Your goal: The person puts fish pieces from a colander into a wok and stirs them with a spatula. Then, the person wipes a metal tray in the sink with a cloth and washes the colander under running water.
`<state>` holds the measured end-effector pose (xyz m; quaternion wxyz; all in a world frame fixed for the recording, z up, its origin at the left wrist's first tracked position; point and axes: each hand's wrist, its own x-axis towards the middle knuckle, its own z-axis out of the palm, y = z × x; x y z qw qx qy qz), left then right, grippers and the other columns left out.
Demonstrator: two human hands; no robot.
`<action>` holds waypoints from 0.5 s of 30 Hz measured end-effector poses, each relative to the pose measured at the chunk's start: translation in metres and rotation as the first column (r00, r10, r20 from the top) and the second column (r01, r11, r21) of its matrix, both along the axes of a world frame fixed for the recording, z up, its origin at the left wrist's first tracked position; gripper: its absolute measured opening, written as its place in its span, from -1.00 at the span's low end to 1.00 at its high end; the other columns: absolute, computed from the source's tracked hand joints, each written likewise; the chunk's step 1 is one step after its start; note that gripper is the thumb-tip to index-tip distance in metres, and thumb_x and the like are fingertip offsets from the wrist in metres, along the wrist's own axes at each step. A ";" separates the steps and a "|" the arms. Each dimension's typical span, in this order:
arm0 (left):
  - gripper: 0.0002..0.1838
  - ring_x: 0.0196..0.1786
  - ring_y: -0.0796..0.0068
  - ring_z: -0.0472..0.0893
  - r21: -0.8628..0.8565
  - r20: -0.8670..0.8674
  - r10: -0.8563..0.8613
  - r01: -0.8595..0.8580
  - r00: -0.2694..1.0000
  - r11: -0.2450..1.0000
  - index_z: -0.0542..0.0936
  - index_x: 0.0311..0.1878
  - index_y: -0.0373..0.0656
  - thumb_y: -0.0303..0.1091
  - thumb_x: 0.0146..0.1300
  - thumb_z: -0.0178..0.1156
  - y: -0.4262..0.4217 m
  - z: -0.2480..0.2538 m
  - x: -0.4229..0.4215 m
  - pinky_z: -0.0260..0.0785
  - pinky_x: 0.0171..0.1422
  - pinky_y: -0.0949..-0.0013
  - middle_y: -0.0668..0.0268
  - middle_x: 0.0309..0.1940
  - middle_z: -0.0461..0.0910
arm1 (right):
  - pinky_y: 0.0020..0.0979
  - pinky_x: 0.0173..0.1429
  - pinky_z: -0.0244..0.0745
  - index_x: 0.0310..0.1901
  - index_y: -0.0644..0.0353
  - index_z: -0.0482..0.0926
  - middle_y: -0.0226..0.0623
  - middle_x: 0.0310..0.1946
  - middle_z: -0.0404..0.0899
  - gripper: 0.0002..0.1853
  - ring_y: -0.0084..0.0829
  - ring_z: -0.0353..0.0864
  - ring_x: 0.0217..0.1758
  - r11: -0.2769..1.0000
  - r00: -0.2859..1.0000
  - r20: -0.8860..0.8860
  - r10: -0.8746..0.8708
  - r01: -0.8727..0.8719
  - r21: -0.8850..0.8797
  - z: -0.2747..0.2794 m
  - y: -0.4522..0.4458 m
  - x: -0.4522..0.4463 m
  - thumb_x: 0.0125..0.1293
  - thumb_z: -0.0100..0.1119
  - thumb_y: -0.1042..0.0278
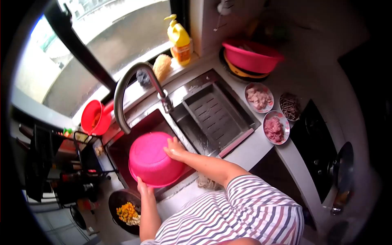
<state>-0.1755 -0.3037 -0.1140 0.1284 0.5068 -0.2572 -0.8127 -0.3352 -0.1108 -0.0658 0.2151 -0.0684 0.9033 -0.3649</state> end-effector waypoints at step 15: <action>-0.75 -0.58 0.16 0.44 -0.719 0.684 -0.571 0.284 0.454 -0.635 0.43 -0.56 -0.16 -0.41 -0.25 0.37 0.095 0.231 0.020 0.27 -0.48 0.22 0.23 -0.67 0.41 | -0.48 -0.53 0.50 -0.12 0.25 0.41 -0.22 -0.33 0.54 -0.64 -0.47 0.59 -0.47 0.846 0.969 0.200 -0.143 0.225 -0.483 0.119 0.262 -0.058 0.28 0.01 0.08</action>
